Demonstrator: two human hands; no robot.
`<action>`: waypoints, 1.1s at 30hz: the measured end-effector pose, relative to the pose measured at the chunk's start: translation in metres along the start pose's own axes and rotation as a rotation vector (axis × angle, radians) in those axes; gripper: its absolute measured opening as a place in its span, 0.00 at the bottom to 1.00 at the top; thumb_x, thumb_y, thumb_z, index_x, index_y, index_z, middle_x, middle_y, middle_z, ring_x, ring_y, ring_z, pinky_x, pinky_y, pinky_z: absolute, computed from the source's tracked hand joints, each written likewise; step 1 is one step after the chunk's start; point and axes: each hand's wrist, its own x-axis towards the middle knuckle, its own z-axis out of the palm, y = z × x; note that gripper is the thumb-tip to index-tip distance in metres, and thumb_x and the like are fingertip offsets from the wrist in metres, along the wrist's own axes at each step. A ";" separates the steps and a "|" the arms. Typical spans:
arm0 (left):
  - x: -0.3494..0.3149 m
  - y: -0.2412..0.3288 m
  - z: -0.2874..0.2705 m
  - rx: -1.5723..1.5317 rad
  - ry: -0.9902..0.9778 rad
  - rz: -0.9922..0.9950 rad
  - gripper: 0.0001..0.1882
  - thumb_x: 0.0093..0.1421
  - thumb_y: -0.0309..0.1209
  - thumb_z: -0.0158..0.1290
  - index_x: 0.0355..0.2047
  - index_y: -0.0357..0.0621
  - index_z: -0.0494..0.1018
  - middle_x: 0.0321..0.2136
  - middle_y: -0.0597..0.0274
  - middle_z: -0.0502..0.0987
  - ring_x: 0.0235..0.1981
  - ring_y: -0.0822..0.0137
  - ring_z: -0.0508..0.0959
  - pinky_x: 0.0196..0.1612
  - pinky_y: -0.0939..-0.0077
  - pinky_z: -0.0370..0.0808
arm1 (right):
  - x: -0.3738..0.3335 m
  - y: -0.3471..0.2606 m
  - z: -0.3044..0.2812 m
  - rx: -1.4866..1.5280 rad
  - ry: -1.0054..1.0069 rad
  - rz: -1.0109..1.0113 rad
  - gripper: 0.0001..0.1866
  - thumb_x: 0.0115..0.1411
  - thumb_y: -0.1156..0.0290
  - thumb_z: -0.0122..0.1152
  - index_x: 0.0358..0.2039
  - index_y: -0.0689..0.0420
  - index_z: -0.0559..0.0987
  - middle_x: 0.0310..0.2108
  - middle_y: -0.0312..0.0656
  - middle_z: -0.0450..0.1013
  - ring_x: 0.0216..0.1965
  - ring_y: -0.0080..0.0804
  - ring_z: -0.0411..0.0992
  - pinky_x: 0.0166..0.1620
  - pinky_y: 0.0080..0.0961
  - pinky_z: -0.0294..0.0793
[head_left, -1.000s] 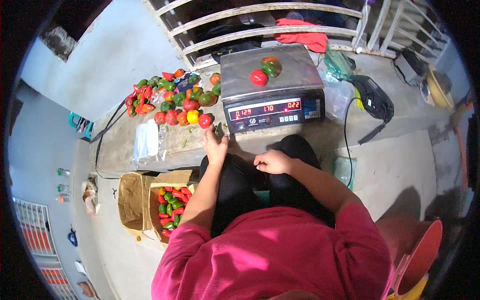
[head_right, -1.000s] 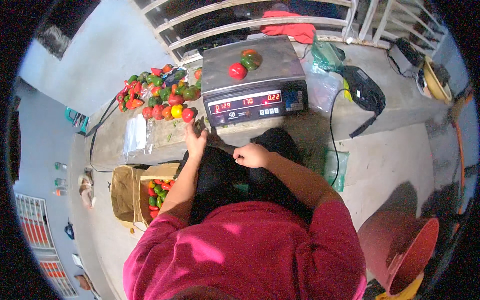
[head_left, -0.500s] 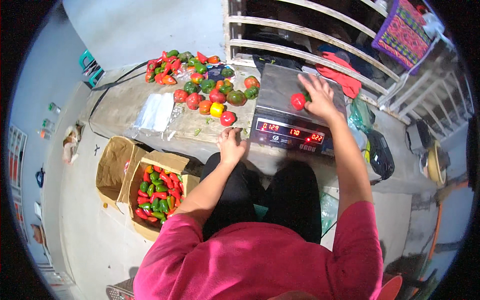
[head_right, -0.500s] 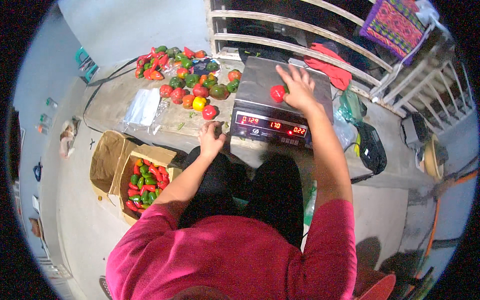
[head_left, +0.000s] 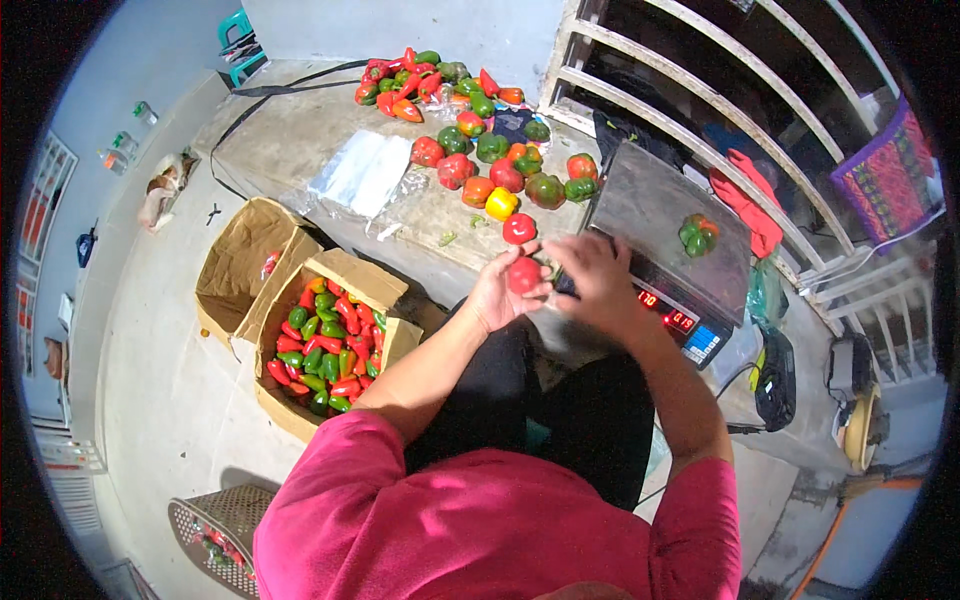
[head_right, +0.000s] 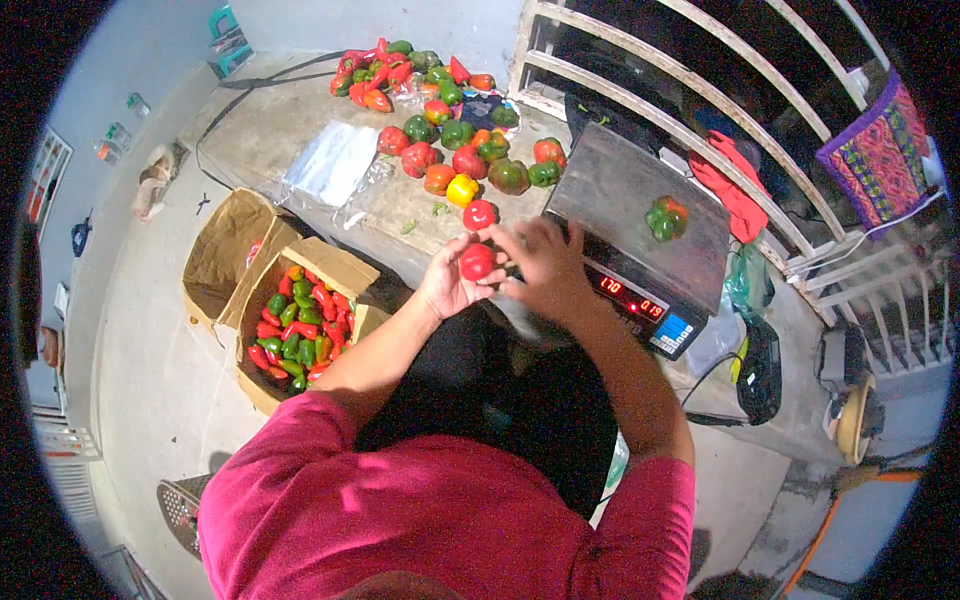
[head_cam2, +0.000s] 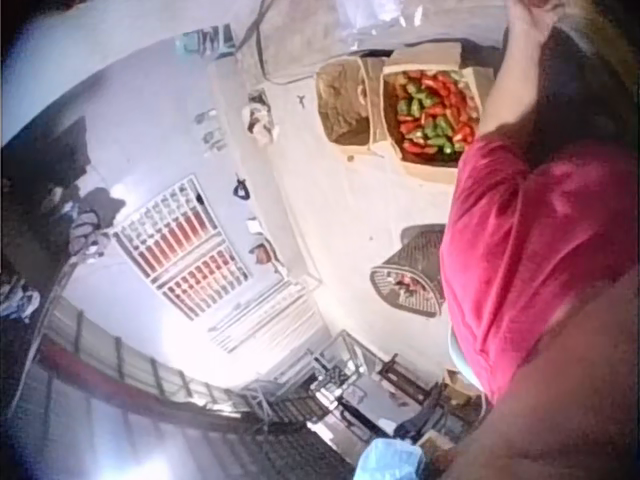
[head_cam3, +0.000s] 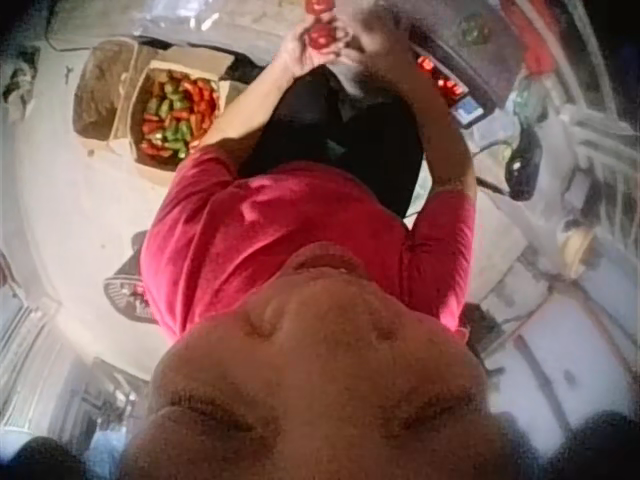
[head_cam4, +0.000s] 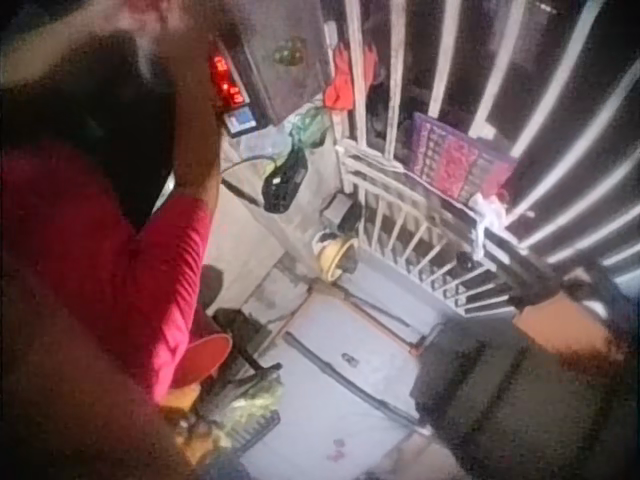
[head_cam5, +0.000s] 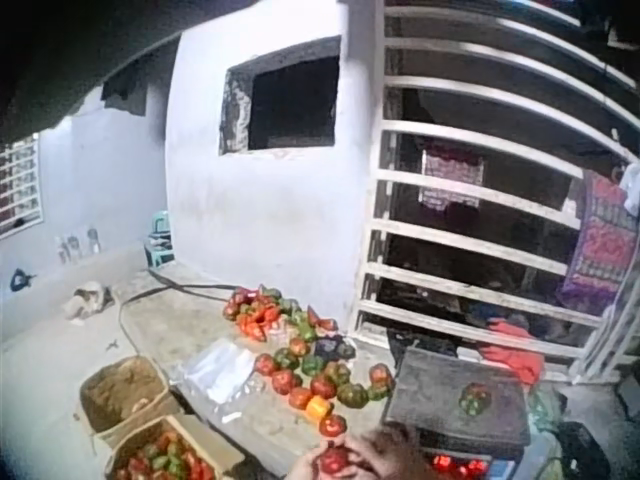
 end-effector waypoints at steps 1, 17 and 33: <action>0.006 0.004 -0.013 0.096 0.033 0.043 0.22 0.57 0.40 0.48 0.51 0.52 0.59 0.40 0.57 0.69 0.31 0.60 0.75 0.30 0.64 0.76 | -0.005 -0.007 0.003 0.031 -0.029 -0.007 0.34 0.40 0.55 0.63 0.50 0.44 0.66 0.46 0.40 0.63 0.50 0.41 0.59 0.53 0.54 0.51; 0.153 0.073 0.020 2.255 0.313 0.831 0.13 0.48 0.40 0.52 0.33 0.51 0.76 0.41 0.57 0.70 0.45 0.54 0.67 0.47 0.54 0.61 | -0.183 0.053 0.013 0.169 -0.338 0.755 0.16 0.47 0.60 0.59 0.34 0.56 0.73 0.35 0.49 0.69 0.37 0.49 0.67 0.39 0.42 0.66; 0.296 0.125 -0.017 2.340 0.534 0.102 0.22 0.53 0.34 0.43 0.50 0.57 0.67 0.53 0.38 0.58 0.51 0.40 0.64 0.53 0.57 0.64 | -0.184 0.028 0.068 0.188 -0.063 0.753 0.12 0.49 0.60 0.56 0.21 0.56 0.71 0.20 0.47 0.69 0.25 0.47 0.69 0.30 0.44 0.67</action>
